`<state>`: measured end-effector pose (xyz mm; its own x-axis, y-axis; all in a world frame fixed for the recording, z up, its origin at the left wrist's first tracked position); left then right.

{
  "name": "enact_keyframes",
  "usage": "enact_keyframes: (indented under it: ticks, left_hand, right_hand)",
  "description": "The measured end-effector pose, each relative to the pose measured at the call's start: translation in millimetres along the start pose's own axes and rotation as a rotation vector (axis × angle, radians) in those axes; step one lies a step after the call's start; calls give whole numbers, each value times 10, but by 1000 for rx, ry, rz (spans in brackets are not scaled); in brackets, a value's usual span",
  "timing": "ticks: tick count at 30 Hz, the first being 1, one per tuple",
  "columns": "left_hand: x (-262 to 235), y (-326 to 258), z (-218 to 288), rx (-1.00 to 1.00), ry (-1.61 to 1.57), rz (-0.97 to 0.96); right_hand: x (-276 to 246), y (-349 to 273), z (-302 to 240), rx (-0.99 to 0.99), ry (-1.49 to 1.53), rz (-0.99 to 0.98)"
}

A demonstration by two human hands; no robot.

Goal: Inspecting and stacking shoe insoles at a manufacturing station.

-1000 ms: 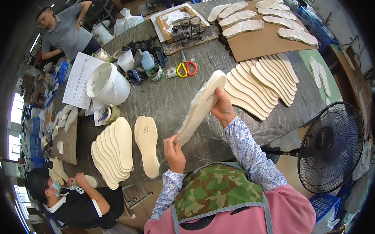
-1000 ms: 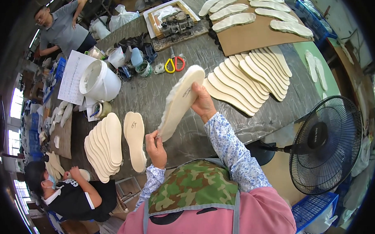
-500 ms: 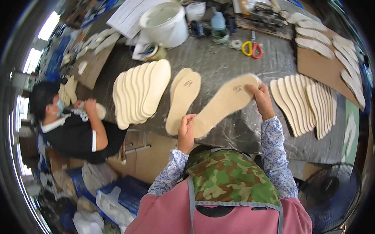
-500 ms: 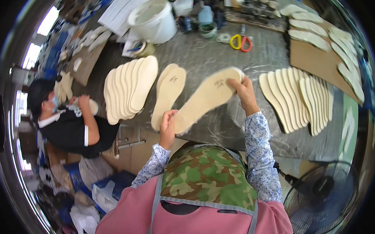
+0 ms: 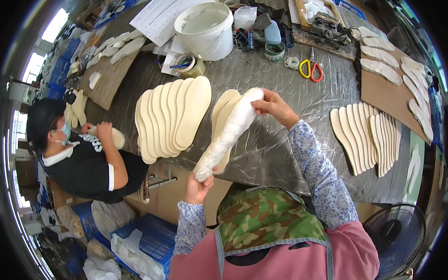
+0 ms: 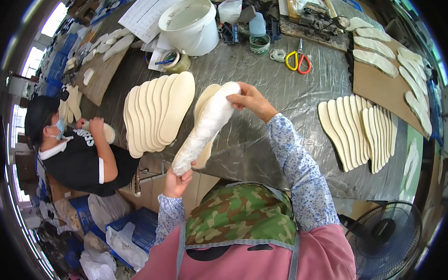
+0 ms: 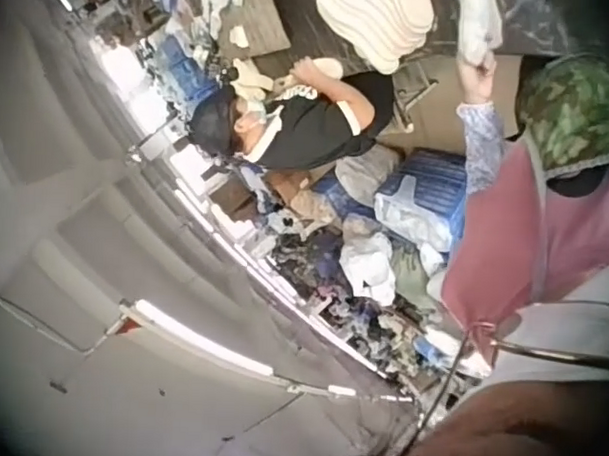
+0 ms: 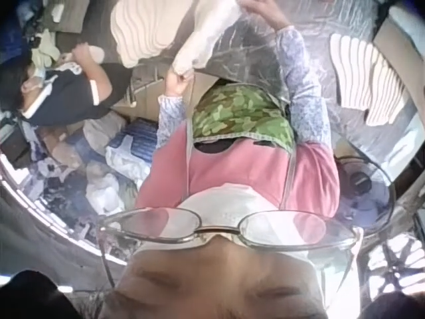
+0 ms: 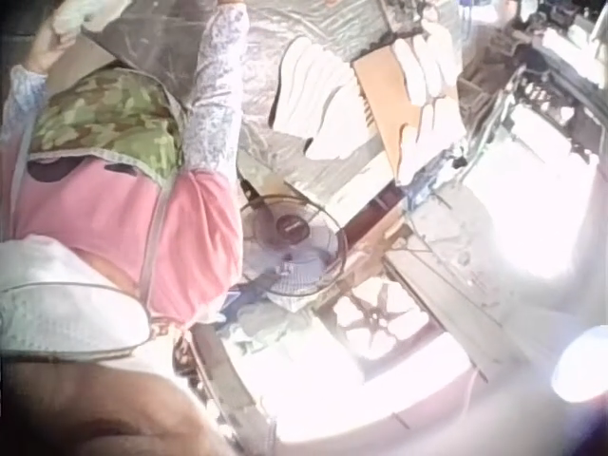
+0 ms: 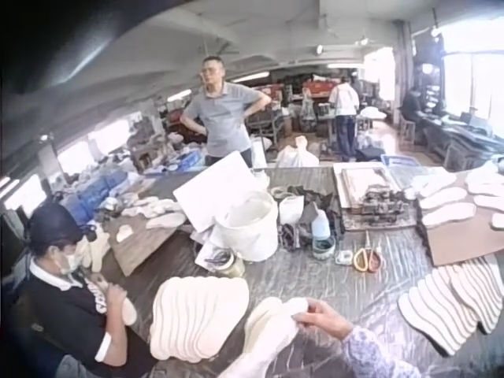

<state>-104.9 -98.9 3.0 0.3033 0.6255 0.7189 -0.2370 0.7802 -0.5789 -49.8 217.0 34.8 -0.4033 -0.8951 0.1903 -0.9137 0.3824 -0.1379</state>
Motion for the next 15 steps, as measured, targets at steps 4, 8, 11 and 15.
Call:
enact_keyframes:
  ticks: [4, 8, 11, 15]
  left_hand:
    - [93, -50, 206, 140, 255, 18]
    - [179, -92, 409, 460, 779, 216]
    - [238, 11, 396, 684, 1140, 347]
    - [415, 298, 267, 674, 1860, 574]
  right_hand:
    - [72, 39, -27, -46, 231, 49]
    - [107, 162, 150, 12, 463, 91]
    - [78, 354, 326, 8, 218, 140]
    - [-247, 494, 381, -174, -475, 390]
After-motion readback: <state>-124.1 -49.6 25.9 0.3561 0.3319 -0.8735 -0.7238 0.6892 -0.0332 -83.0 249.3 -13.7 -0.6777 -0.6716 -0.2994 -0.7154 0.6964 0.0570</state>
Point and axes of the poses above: each hand's wrist, its own y-axis towards the middle knuckle, its own x-axis out of the palm, z = x × y, the point moved 8 cm from there along y, towards the middle knuckle, and after that the axes turned 4 degrees about -x, right-handed, at the moved point
